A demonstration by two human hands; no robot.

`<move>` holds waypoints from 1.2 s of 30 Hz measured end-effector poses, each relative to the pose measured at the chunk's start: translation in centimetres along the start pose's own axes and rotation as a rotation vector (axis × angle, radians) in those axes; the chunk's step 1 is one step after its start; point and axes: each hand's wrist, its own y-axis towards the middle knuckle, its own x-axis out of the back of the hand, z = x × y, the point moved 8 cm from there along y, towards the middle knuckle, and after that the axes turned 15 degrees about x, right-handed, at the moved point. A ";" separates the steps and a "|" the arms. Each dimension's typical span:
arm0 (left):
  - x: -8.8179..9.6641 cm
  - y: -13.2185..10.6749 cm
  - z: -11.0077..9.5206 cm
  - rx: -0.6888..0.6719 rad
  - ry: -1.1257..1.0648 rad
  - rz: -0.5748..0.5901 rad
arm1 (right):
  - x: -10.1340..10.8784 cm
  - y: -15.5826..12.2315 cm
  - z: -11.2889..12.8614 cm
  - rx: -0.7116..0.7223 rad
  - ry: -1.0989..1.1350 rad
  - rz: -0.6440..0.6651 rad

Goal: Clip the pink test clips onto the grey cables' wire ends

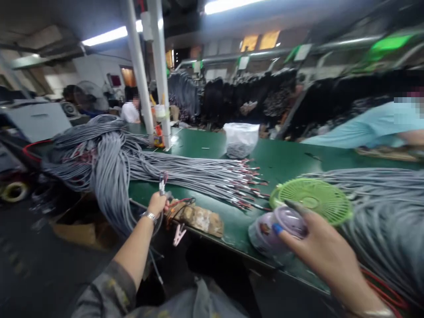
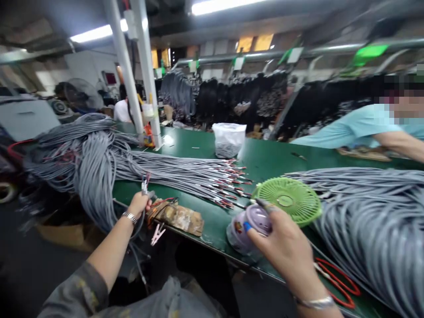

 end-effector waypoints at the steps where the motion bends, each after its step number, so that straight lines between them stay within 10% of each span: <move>1: 0.0 0.1 0.0 -0.008 -0.002 0.000 | 0.2 0.2 0.2 0.036 0.029 -0.012; 11: 0.5 0.8 0.4 -0.021 -0.001 -0.008 | -1.1 0.5 -1.2 0.194 0.687 0.137; 20: 0.6 0.8 0.4 -0.016 0.029 -0.041 | -1.5 -1.0 -0.3 0.132 0.528 -0.176; 31: 0.5 0.0 0.0 -0.013 -0.012 -0.053 | -7.4 -5.0 -3.4 -0.086 0.619 -0.120; 36: 0.5 0.1 0.1 0.005 0.002 -0.054 | -6.4 -4.6 -1.8 -0.153 0.621 -0.102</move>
